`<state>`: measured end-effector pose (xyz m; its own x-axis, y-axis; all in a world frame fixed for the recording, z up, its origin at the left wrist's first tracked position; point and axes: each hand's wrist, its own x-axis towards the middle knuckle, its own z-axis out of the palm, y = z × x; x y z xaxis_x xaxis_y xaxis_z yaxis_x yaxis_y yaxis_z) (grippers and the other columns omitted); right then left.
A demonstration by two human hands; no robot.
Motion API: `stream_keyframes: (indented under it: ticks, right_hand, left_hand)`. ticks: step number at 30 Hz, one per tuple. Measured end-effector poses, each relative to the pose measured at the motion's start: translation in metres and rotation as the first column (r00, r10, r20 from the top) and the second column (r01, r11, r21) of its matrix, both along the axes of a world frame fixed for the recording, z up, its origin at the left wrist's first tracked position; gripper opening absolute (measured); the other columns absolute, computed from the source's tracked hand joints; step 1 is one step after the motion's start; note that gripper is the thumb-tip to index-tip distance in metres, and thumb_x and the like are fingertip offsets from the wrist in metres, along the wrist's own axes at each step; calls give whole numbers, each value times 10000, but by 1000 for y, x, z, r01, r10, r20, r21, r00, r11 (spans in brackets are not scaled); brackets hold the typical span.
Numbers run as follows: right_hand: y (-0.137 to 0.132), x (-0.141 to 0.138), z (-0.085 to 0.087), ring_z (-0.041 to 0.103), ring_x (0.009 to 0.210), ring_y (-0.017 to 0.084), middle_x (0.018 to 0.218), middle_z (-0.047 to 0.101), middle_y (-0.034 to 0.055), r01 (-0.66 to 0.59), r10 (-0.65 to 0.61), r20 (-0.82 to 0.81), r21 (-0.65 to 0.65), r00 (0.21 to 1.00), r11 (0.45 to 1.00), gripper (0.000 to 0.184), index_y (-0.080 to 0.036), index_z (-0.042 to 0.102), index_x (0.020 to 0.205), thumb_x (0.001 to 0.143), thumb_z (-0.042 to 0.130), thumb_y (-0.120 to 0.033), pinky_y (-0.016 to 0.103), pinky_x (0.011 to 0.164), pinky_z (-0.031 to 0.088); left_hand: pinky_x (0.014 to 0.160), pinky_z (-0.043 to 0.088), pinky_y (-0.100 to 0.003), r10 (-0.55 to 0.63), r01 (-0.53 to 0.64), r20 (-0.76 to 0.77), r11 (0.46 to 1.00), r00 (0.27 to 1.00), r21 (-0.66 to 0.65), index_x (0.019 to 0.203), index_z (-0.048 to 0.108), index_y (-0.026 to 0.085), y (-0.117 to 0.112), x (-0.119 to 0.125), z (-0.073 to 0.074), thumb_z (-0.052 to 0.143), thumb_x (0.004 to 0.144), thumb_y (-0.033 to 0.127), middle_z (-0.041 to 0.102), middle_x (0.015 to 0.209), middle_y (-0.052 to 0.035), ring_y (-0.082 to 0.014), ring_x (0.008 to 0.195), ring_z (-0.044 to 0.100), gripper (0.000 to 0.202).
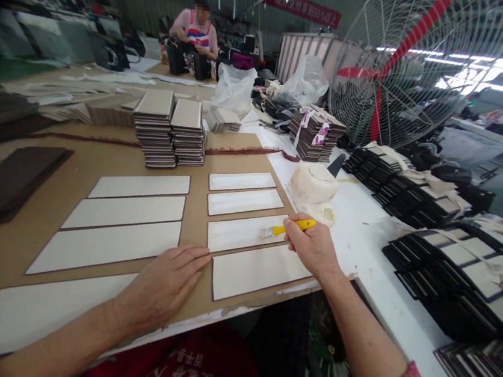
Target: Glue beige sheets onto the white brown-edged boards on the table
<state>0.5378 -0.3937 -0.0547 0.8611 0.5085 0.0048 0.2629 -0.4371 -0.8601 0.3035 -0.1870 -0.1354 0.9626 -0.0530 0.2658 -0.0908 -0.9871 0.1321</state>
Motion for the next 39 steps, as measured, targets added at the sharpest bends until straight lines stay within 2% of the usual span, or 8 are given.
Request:
stream_keyframes:
  ticks: [6,10,13,20,24,27,33,39]
  right_hand:
    - [42,-36,-6,580,514,121,648,663,5,-116,123,-117,65,985,991,258,-189,659,902,873,625,-442,212,503,469]
    - [61,-42,-13,569,489,109,640,659,-3,-172,190,-110,157,976,973,248,-189,653,890,886,606,-433,200,480,457]
    - [64,-38,-14,558,466,104,623,657,-5,-186,200,-108,128,974,974,231,-186,653,878,884,596,-410,198,469,450]
    - [22,2,1,543,467,113,608,650,0,5,-4,36,-10,999,1000,206,-184,664,852,856,623,-386,208,458,442]
    - [-12,21,8,536,489,120,636,662,17,147,-155,68,108,986,983,207,-189,667,828,836,658,-396,214,462,449]
    - [-27,18,10,521,479,110,641,659,25,206,-217,14,255,976,945,206,-179,670,810,801,701,-382,207,443,426]
    - [-31,-19,3,477,436,99,612,628,15,108,-13,-224,420,975,901,250,-165,691,853,797,702,-409,214,401,362]
    - [-17,-45,-14,476,412,89,587,634,18,41,113,-345,409,932,912,288,-153,694,818,782,724,-437,200,384,347]
  left_hand:
    - [1075,430,-476,-11,11,-9,1000,1000,-7,1347,530,87,-1,1,4,407,968,142,548,1367,-141,-280,1249,474,402]
    - [1045,451,-480,5,-6,-10,1000,1000,-28,1323,548,94,-2,2,6,387,979,148,560,1347,-141,-281,1225,489,383]
    - [1041,455,-471,10,-9,5,999,1000,-36,1316,553,99,-2,2,8,382,981,145,572,1333,-135,-271,1216,498,378]
    - [1030,456,-473,6,-6,3,1000,1000,-9,1316,558,104,-2,0,6,383,979,154,580,1330,-134,-273,1223,507,383]
    - [1025,451,-470,2,-2,-9,1000,1000,20,1319,556,102,-1,2,8,376,997,177,581,1338,-133,-271,1217,511,376]
    - [1032,441,-474,44,-44,-2,999,999,19,1291,579,127,-5,0,21,408,1008,239,595,1331,-115,-269,1205,520,349]
    - [1085,395,-496,-26,28,-39,997,999,70,1346,544,168,-35,-23,47,429,1000,246,558,1401,-75,-291,1289,461,374]
    - [1069,447,-452,-54,53,-53,998,997,-16,1354,529,129,-61,-31,26,429,1005,235,565,1393,-95,-267,1250,503,378]
